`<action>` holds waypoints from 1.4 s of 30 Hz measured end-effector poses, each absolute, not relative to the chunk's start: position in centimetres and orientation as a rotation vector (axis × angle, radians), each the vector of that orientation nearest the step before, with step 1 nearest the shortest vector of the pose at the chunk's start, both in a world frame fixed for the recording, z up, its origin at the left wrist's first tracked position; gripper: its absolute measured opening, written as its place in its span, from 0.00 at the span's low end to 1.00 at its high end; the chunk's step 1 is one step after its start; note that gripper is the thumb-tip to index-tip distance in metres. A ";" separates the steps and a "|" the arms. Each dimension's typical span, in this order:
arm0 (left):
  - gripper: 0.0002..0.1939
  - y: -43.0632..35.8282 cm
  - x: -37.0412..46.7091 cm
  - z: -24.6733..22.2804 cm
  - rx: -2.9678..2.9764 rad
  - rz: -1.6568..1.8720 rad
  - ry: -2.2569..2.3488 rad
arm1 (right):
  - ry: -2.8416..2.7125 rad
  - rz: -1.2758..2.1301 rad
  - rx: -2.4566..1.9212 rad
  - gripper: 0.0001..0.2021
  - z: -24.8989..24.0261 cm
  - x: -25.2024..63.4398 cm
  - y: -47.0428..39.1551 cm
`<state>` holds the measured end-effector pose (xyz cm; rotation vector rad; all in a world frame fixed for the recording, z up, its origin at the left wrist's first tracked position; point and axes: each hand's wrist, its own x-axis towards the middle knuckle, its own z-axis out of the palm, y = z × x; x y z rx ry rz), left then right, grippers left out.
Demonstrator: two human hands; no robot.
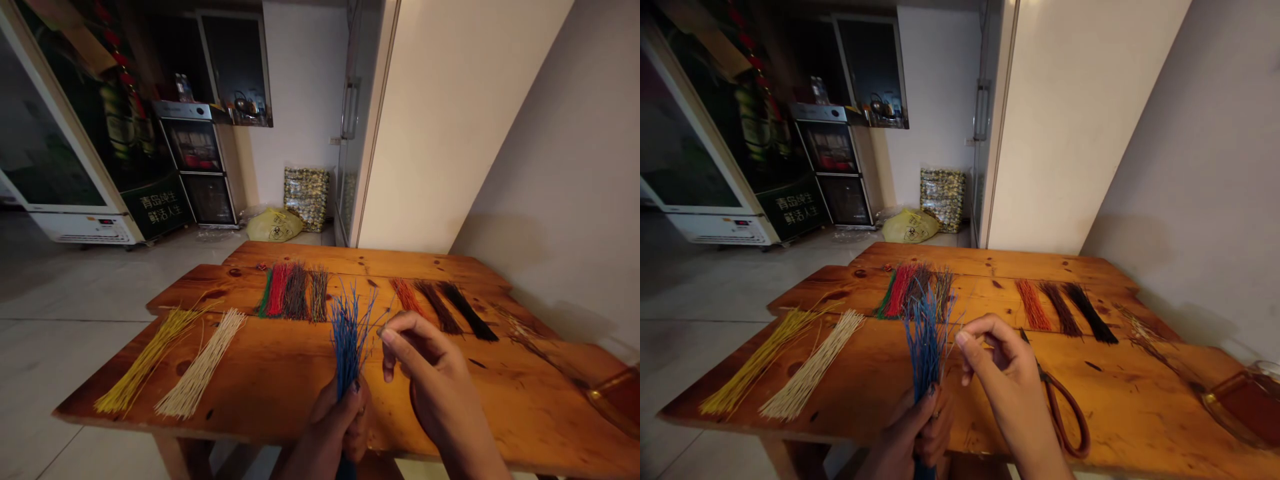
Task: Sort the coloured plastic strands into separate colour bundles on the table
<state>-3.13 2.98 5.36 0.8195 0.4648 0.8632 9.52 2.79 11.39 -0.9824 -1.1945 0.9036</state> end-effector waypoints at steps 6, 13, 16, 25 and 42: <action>0.24 3.1 -2.6 4.3 0.826 0.847 0.526 | -1.206 0.860 -0.985 0.05 11.4 9.8 2.7; 0.12 2.4 -4.4 2.8 1.218 1.018 0.923 | -1.279 0.115 -1.144 0.03 13.5 10.2 0.7; 0.12 2.5 -4.9 3.5 1.386 1.026 0.996 | -1.496 -0.132 -1.209 0.06 15.0 10.7 -0.6; 0.13 4.2 -5.2 5.2 2.039 0.914 1.275 | -1.912 -0.517 -1.301 0.12 16.7 12.1 -1.3; 0.13 5.4 -9.1 6.5 2.959 0.702 1.348 | -1.837 -0.202 -1.293 0.07 14.6 13.9 -1.9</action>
